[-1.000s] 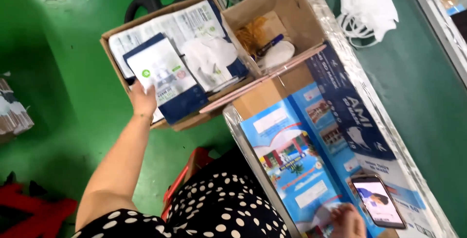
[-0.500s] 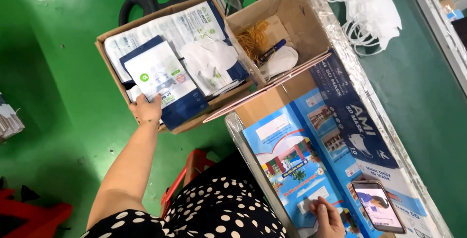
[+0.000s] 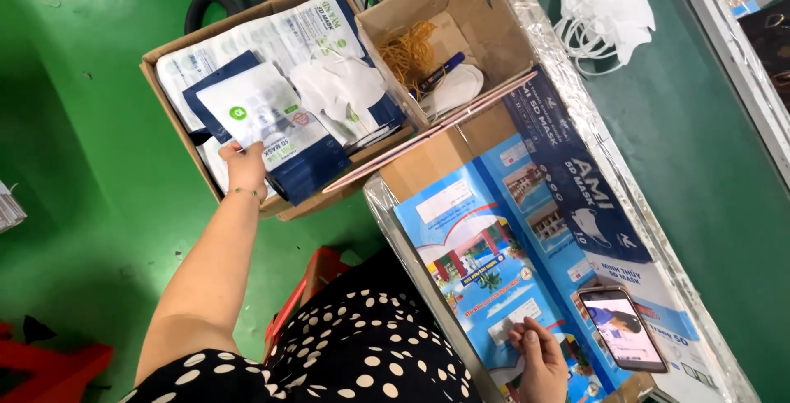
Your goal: Packing face masks into plastic bags and arranging them into boxes for shipping.
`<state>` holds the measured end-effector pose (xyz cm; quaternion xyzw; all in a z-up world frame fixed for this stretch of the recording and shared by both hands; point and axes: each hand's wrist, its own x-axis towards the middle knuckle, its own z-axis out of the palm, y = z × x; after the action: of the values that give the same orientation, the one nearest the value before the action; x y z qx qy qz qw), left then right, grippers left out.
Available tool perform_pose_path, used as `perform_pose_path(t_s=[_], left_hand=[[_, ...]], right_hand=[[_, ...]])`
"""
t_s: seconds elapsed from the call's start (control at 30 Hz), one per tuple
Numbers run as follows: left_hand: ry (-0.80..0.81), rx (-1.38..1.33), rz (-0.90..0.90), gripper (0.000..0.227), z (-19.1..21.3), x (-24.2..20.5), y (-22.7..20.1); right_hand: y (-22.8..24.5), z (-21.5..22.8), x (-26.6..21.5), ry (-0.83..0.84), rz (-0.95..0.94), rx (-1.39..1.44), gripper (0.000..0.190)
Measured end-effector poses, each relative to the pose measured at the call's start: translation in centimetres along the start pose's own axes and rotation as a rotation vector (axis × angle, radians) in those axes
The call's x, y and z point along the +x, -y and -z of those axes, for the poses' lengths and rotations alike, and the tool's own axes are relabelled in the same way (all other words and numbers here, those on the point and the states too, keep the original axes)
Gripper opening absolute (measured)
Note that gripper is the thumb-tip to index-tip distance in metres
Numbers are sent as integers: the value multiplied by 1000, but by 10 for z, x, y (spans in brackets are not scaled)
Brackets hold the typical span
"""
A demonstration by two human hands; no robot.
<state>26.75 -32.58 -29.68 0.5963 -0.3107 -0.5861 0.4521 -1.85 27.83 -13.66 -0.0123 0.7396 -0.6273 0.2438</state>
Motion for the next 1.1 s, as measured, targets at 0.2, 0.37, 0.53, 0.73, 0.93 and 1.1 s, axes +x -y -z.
perform_pose_path(t_s=[0.2,0.37,0.53,0.73,0.93,1.1], left_hand=[[-4,-216,248,30,4,-30,-83],[133,-25,-717,26,28,-83,-217],[429,-34,-944,21,5,-242,-319],[1021,774,-1225,31,-122,-382,-271],[1636,869,-998,30,-168,-461,-161],[1707,1039,-928,32,-176,-464,-160]], right_hand=[[21,-12,-13,15,7,-54,32],[16,-6,-21,89,16,-45,30],[65,-24,-35,283,183,-129,25],[181,-68,-90,376,838,-215,31],[169,-76,-75,-173,893,-614,28],[149,-50,-84,108,676,-249,14]])
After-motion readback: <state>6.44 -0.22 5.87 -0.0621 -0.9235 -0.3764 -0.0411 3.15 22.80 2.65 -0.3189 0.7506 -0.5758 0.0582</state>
